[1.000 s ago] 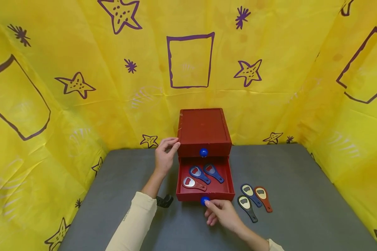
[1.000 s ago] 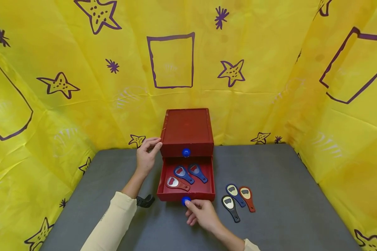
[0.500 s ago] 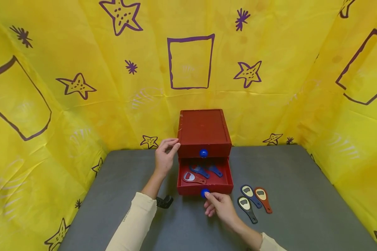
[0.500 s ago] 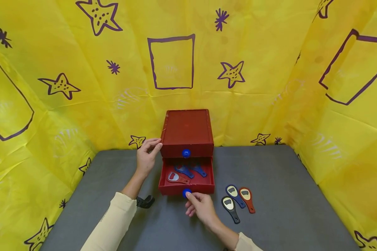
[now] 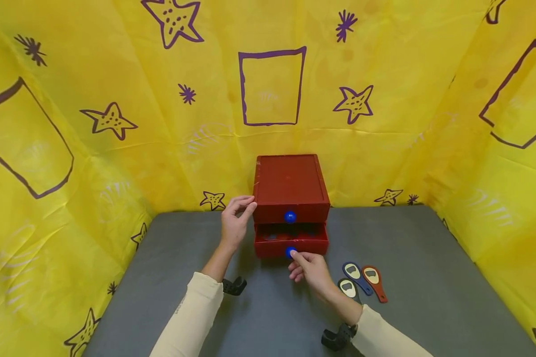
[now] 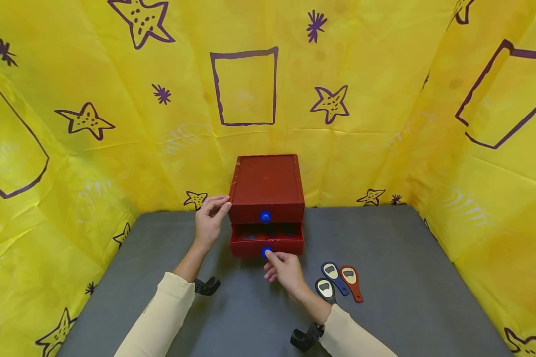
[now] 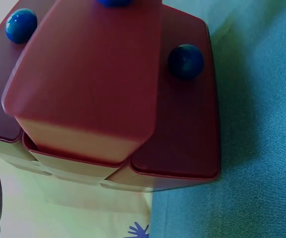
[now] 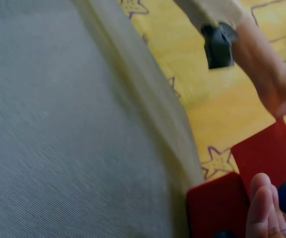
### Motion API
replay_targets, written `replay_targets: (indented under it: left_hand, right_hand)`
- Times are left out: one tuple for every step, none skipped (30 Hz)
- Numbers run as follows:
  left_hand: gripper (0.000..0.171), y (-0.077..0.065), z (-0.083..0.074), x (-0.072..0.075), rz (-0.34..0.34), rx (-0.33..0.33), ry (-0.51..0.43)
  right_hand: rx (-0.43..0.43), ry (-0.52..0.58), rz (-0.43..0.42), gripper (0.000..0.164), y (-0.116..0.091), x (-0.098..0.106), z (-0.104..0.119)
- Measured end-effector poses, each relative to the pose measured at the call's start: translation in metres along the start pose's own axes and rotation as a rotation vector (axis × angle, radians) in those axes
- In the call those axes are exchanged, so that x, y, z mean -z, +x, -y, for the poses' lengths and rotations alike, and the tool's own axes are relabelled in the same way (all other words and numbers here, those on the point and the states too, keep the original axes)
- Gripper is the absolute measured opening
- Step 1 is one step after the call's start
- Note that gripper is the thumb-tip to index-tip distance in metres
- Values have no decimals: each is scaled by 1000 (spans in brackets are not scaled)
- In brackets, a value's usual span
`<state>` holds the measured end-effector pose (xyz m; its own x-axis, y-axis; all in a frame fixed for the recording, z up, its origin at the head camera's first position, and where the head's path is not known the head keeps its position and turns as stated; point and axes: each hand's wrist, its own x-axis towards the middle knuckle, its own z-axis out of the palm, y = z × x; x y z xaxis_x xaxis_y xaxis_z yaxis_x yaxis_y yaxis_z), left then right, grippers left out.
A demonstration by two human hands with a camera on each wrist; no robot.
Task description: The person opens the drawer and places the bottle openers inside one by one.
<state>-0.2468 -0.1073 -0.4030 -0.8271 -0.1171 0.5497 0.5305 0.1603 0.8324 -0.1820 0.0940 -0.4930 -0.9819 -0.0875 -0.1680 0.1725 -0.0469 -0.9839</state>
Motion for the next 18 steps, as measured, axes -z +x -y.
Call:
replay_targets:
  left_hand:
    - [23, 0, 0, 0, 0, -1, 1]
    - [23, 0, 0, 0, 1, -3, 2]
    - [23, 0, -1, 0, 2, -3, 2]
    - [23, 0, -1, -1, 3, -4, 2]
    - [23, 0, -1, -1, 4, -6, 4]
    - [23, 0, -1, -1, 4, -7, 5]
    - [23, 0, -1, -1, 2, -8, 5]
    - [23, 0, -1, -1, 0, -7, 6]
    - [23, 0, 0, -1, -2, -6, 7]
    - [23, 1, 0, -1, -5, -6, 6]
    - [22, 1, 0, -1, -9, -6, 7]
    - [22, 1, 1, -1, -14, -5, 8]
    - [22, 1, 1, -1, -17, -5, 9]
    - [22, 1, 2, -1, -20, -5, 10]
    - [22, 1, 2, -1, -22, -4, 11]
    - [22, 1, 3, -1, -25, -4, 12]
    - [22, 1, 3, -1, -26, -3, 14]
    - [23, 1, 4, -1, -26, -2, 16]
  right_hand:
    - [-4, 0, 2, 38, 4, 0, 1]
    - [-6, -3, 2, 38, 8, 1, 2]
    - [-6, -5, 2, 38, 12, 1, 4]
    - [-8, -7, 2, 39, 16, 1, 5]
    - [-10, -17, 1, 39, 20, 1, 6]
    - [-14, -22, 2, 40, 24, 2, 8]
    - [-17, -32, 2, 41, 27, 2, 10]
    - [-13, -41, 1, 41, 30, 2, 11]
    - [-10, -49, 1, 42, 34, 2, 13]
    - [-6, -60, 2, 41, 37, 2, 14]
    - [2, -70, 4, 41, 40, 2, 15]
    - [8, -77, 7, 41, 43, 2, 17]
    - [13, -87, 11, 40, 46, 1, 18]
    - [15, -95, 15, 40, 47, 1, 19]
    - [15, -104, 18, 40, 48, 1, 20]
    - [15, -113, 23, 40, 49, 2, 20]
    - [11, -119, 24, 40, 49, 2, 20]
    - [9, -128, 24, 39, 49, 2, 21]
